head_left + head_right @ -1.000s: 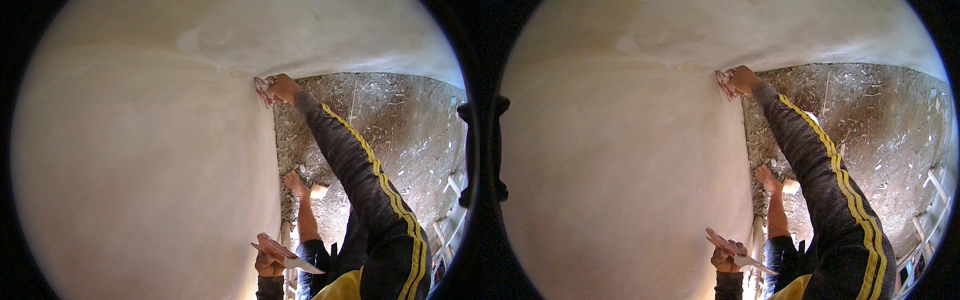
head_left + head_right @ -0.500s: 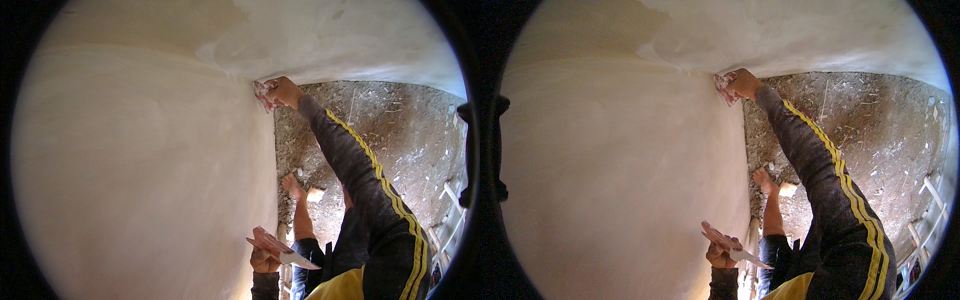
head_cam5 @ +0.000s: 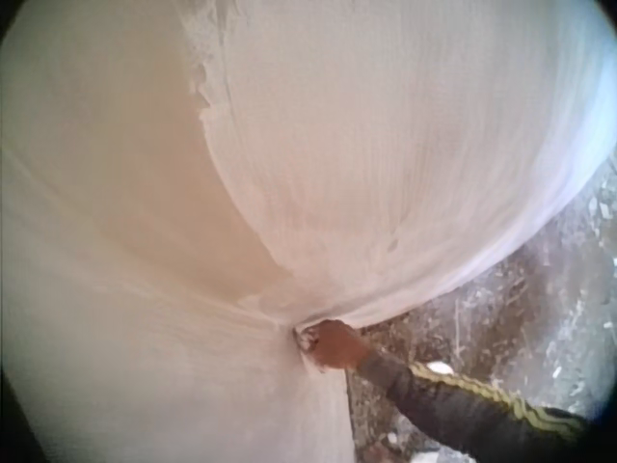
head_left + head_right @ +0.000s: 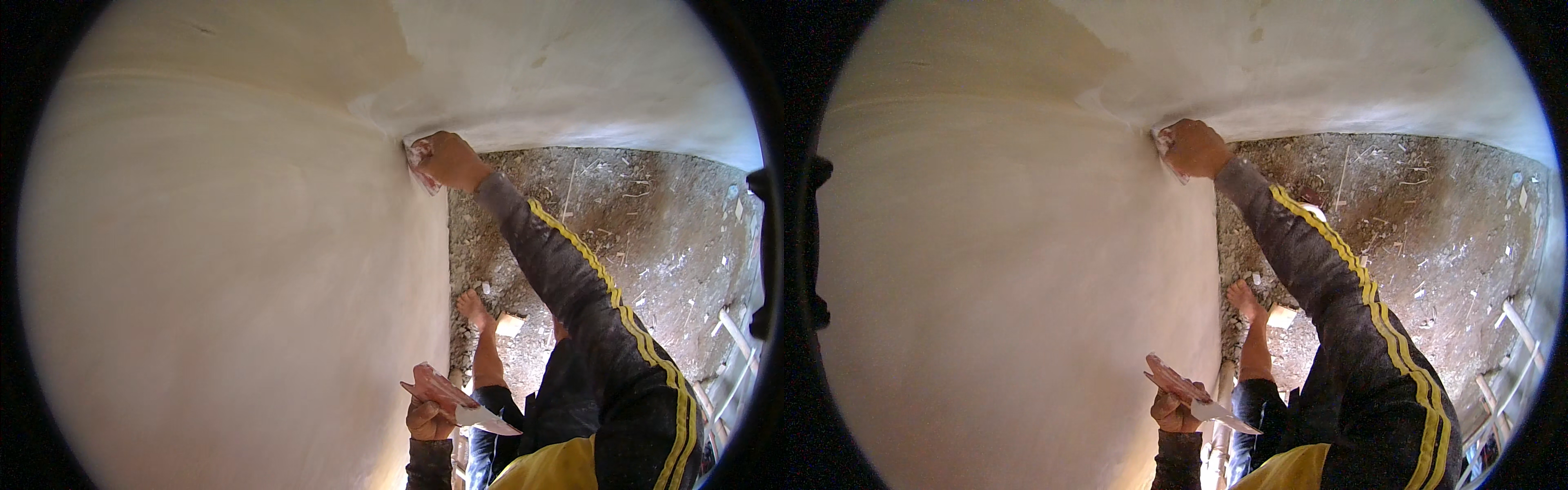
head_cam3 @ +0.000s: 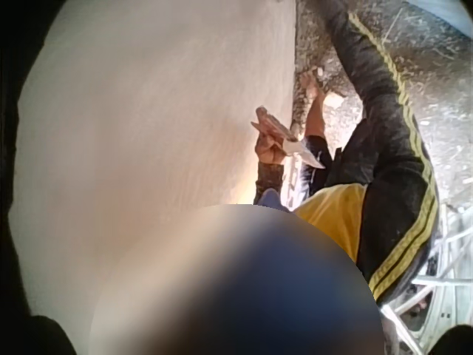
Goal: The person applies plaster to a wall using a trowel and a bucket. They repeatedly scoop plaster from the bucket and spread it onto the wall surface, smoothing it out.
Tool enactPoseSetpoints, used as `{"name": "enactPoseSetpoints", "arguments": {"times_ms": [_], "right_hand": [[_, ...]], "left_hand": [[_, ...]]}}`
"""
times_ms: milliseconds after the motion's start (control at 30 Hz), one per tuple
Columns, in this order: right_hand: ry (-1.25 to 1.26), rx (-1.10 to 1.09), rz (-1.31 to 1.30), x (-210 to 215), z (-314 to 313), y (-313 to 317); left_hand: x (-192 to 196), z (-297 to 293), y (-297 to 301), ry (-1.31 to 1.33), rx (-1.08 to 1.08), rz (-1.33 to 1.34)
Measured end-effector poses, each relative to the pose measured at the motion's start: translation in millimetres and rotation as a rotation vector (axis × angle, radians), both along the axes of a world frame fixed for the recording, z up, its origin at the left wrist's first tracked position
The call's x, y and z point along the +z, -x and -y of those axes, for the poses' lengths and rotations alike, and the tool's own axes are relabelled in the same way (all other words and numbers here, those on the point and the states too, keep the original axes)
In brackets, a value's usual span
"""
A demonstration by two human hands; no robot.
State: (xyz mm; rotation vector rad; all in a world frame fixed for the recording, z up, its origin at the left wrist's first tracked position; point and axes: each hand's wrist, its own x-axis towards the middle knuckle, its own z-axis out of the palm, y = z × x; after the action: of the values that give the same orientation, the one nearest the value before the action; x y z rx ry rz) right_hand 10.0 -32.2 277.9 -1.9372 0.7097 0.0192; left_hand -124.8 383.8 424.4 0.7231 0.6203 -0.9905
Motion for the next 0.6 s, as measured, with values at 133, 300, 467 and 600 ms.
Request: {"name": "enactPoseSetpoints", "arguments": {"times_ms": [133,300,467,600], "right_hand": [[-0.074,-0.162,0.358,29.5,-19.2,29.8],[-0.204,-0.230,-0.079,-33.4,-25.8,60.4],[-0.079,-0.385,-0.060,-105.7,-23.3,21.2],[-0.071,-0.427,0.083,-86.4,-25.8,3.7]], "left_hand": [[3.4,4.5,-0.6,-0.014,0.000,0.034],[6.2,9.4,1.8,-0.015,0.021,0.080],[5.5,9.1,4.0,-0.056,0.022,0.067],[7.8,10.6,4.0,-0.080,0.013,0.080]]}}
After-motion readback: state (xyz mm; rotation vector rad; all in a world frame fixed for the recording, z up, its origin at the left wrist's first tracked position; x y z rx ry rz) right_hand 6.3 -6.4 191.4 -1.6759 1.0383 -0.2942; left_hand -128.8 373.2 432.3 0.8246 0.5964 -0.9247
